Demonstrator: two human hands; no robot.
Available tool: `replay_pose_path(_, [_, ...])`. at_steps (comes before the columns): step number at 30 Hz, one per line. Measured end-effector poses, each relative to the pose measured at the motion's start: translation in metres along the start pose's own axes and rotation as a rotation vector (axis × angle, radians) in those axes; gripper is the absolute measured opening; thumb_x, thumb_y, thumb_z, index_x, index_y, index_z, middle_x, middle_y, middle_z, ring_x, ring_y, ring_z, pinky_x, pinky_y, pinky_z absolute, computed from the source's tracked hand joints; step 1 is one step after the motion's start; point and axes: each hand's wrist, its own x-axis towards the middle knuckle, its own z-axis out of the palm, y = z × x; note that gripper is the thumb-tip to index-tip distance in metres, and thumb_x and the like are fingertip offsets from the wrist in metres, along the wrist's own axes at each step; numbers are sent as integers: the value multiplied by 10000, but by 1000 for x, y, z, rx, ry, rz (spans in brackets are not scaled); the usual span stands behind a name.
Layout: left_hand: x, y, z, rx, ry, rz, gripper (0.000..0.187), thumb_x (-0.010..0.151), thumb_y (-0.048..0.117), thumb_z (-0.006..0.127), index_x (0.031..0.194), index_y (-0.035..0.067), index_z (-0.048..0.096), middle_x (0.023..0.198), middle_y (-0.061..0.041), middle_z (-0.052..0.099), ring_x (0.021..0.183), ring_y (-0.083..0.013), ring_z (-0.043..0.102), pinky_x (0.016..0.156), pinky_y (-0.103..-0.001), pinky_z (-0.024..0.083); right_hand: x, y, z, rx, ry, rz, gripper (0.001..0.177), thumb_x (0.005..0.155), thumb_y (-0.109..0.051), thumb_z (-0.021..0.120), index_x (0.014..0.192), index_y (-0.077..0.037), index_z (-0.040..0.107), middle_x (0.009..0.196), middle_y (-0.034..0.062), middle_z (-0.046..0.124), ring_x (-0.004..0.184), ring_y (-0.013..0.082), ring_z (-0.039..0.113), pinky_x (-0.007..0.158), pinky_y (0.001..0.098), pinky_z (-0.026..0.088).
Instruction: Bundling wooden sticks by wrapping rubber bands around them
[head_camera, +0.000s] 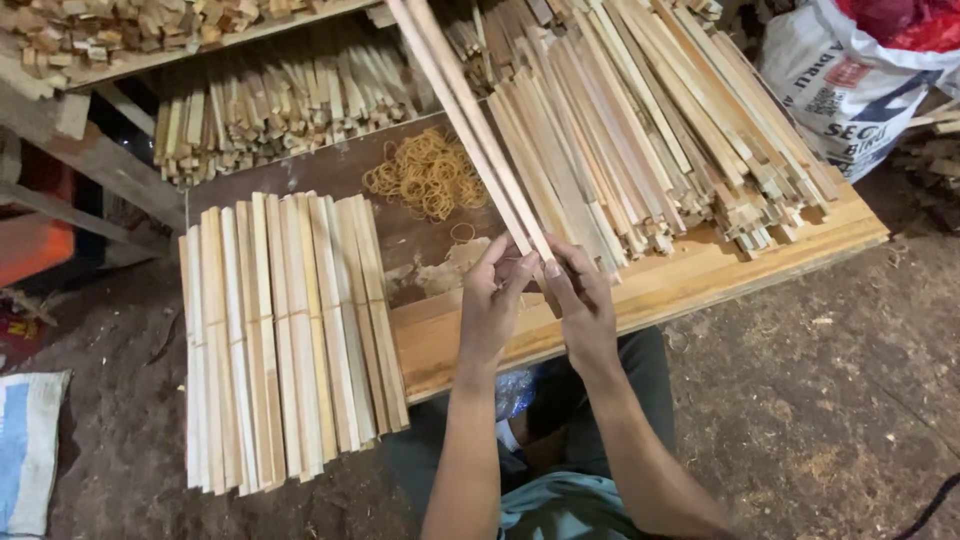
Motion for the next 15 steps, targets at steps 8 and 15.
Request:
replay_pose_path(8, [-14,0,-18,102,54,0,328,921,185,725,1187,-6,710,958,-140,740,784,-150,703,653,-294,625,-9,24,-7,-107,-56,41,304,997,9,588,1289,75,642,822,112,660,632,95,612,578,203,502])
replay_pose_path(15, [-23,18,-14,123,69,38,309,898,207,745,1123,-5,734,929,-136,752,749,-151,719,625,-289,629,-11,52,-27,-122,-113,99,325,990,30,584,1311,49,633,966,160,744,630,124,635,572,222,521])
